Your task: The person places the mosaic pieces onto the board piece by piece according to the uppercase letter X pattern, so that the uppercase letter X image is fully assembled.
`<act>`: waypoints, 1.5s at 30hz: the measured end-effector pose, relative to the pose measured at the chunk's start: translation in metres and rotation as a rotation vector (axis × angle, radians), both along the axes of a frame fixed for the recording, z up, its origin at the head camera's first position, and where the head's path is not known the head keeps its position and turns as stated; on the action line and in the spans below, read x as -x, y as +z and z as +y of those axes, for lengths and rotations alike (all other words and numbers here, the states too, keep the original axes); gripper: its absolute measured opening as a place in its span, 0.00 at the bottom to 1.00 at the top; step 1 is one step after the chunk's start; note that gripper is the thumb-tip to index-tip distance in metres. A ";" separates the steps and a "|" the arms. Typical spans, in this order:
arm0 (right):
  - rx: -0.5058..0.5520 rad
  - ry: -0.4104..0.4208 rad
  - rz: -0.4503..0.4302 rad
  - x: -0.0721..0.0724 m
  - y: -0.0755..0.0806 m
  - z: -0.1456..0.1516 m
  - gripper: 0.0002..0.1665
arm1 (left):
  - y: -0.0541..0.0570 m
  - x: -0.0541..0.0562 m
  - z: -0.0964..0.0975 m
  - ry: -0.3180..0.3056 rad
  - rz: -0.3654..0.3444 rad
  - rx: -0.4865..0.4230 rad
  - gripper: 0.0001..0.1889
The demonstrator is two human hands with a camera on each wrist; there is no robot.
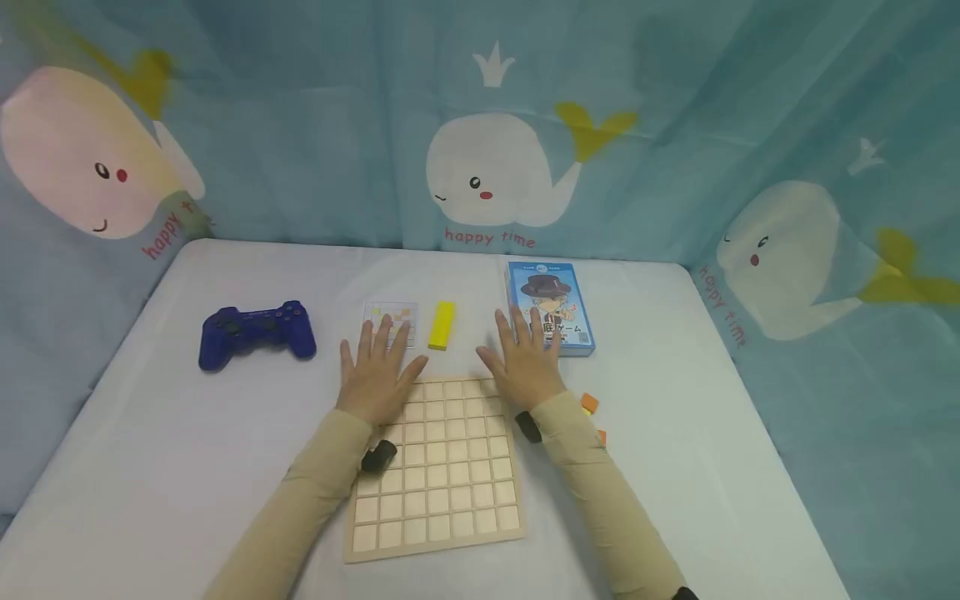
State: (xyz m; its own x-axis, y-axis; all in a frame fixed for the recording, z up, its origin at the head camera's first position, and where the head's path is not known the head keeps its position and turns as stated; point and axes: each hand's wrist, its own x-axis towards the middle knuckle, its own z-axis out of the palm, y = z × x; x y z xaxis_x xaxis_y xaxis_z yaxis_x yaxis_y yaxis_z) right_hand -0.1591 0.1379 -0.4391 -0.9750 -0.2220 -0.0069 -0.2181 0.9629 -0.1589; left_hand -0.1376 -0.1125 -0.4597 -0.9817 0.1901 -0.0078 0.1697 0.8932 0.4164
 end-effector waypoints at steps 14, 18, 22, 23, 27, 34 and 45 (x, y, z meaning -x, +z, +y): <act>0.192 -0.152 -0.307 -0.056 0.012 0.126 0.21 | -0.045 -0.064 -0.075 -0.129 0.085 -0.180 0.42; 0.209 -0.164 -0.307 -0.054 0.003 0.136 0.20 | -0.050 -0.062 -0.081 -0.161 0.164 -0.198 0.40; 0.205 -0.147 -0.279 -0.052 -0.003 0.136 0.20 | -0.051 -0.062 -0.084 -0.170 0.202 -0.193 0.40; 0.208 -0.149 -0.278 -0.052 -0.004 0.136 0.20 | -0.051 -0.062 -0.085 -0.175 0.207 -0.189 0.40; 0.232 -0.161 -0.292 -0.051 -0.007 0.136 0.21 | -0.050 -0.060 -0.087 -0.184 0.212 -0.157 0.39; 0.291 -0.090 -0.236 -0.050 0.006 0.119 0.22 | -0.050 -0.059 -0.086 -0.188 0.194 -0.117 0.38; 0.339 0.522 -0.033 -0.035 0.017 -0.004 0.14 | -0.051 -0.059 -0.085 -0.166 0.234 -0.130 0.33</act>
State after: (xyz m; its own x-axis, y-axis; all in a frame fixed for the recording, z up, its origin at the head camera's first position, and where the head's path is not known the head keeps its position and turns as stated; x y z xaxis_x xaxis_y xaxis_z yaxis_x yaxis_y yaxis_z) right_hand -0.1236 0.1339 -0.4222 -0.7379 -0.6642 0.1194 -0.6361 0.6254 -0.4519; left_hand -0.0785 -0.1974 -0.5107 -0.9093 0.3329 0.2498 0.4138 0.7872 0.4573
